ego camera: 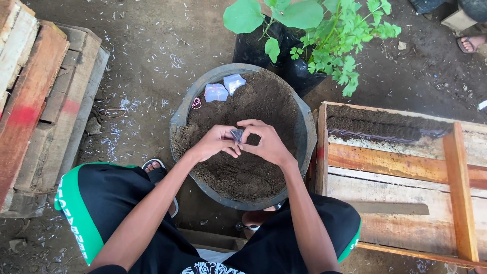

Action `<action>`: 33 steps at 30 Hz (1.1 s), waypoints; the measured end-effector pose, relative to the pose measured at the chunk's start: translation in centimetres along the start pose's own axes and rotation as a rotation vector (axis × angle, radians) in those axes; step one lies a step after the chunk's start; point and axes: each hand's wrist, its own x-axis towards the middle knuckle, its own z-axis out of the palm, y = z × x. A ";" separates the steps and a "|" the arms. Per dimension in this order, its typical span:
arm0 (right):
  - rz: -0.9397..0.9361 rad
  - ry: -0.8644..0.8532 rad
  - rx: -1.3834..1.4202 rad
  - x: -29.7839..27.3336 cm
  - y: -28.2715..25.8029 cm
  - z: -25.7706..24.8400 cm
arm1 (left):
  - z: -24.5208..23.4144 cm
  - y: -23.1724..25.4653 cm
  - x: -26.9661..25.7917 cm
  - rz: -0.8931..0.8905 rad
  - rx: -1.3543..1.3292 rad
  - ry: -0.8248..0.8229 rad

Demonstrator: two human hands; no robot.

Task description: Opening small plastic packets and planting seeds into a basin of soil and a wooden planting tray.

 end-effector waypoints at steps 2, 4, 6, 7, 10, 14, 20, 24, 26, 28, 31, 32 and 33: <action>-0.026 0.006 -0.006 0.0 -0.1 0.0 | -0.2 -0.5 0.2 0.006 0.002 -0.008; -0.049 0.010 -0.010 -0.1 -0.4 -0.1 | -0.3 -1.0 0.3 0.009 0.002 -0.016; -0.046 -0.006 -0.077 0.0 -0.8 -0.5 | -0.4 -1.1 0.4 0.013 -0.005 0.010; -0.046 -0.007 -0.077 -0.1 -0.7 -0.4 | -0.3 -1.3 0.4 0.014 -0.005 0.011; -0.038 0.026 -0.074 0.0 -0.2 0.1 | -0.3 -1.7 0.6 0.043 -0.015 0.052; 0.025 0.136 -0.050 0.5 2.6 1.7 | -0.1 -2.7 1.0 0.101 0.006 0.140; 0.019 0.068 -0.104 0.6 -0.8 1.4 | -0.5 0.2 -0.6 -0.083 0.201 -0.019; 0.029 -0.077 -0.112 0.2 -2.6 1.7 | -1.0 -0.5 -1.4 -0.282 0.108 -0.256; -0.012 -0.084 -0.097 0.5 -2.8 2.2 | -1.2 -0.9 -1.4 -0.266 0.086 -0.252; -0.048 -0.094 -0.082 0.5 -2.4 2.6 | -1.2 -0.9 -1.4 -0.251 0.060 -0.250; -0.027 0.069 0.034 0.4 -0.6 3.1 | -1.0 0.5 -2.0 -0.140 0.078 -0.180; 0.041 0.230 0.030 0.6 0.1 3.2 | -0.8 1.3 -2.4 -0.125 0.160 -0.100; 0.113 0.390 0.029 0.8 0.9 3.2 | -0.5 2.1 -2.8 -0.111 0.241 -0.018</action>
